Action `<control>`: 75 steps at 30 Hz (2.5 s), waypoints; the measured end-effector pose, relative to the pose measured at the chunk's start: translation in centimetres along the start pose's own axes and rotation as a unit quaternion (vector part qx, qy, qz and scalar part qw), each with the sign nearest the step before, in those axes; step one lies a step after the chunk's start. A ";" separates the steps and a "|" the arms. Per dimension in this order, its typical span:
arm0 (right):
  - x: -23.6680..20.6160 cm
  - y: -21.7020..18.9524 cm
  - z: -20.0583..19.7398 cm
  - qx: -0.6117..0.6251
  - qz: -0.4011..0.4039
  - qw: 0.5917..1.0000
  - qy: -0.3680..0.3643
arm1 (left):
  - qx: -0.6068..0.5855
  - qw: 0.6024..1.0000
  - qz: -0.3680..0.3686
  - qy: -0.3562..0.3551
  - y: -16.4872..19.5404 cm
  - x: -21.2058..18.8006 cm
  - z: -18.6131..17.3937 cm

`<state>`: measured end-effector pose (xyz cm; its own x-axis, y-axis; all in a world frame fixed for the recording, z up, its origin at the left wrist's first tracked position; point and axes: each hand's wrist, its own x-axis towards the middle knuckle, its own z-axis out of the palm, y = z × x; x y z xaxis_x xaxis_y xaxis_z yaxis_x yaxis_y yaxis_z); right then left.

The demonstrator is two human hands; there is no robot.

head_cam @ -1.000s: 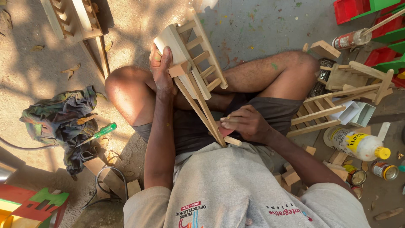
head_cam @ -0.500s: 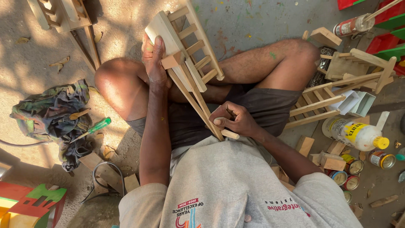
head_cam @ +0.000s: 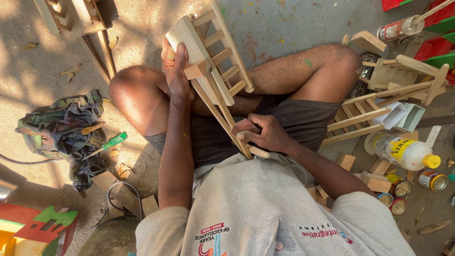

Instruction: The person sits cross-legged on the ground and sands small wooden toy parts, including ladder-shaped and chair-shaped pieces, using a sanding block. They turn the pieces over and reposition them to sand different sides, then set finished pieces aside and pick up new ones.

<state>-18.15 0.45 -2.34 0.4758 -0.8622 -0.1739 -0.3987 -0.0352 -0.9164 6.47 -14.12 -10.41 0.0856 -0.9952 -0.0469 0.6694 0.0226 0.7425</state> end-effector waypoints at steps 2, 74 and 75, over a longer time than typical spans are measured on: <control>0.1 -0.3 -0.2 0.025 0.013 1.000 0.003 | 0.004 1.000 0.003 -0.006 -0.4 0.1 -0.1; 4.7 -0.6 -0.5 0.315 0.187 0.931 0.002 | -0.007 1.000 -0.018 0.024 -1.0 0.5 -0.4; 4.6 -0.5 -0.6 0.335 0.184 0.924 -0.010 | -0.020 1.000 -0.015 0.013 -0.9 0.4 -0.5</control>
<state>-16.21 -3.82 -2.47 0.4216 -0.7435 -0.5191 0.0344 0.5852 -0.8102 6.27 -14.49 -11.46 0.0840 -0.9928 -0.0859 0.7008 -0.0024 0.7134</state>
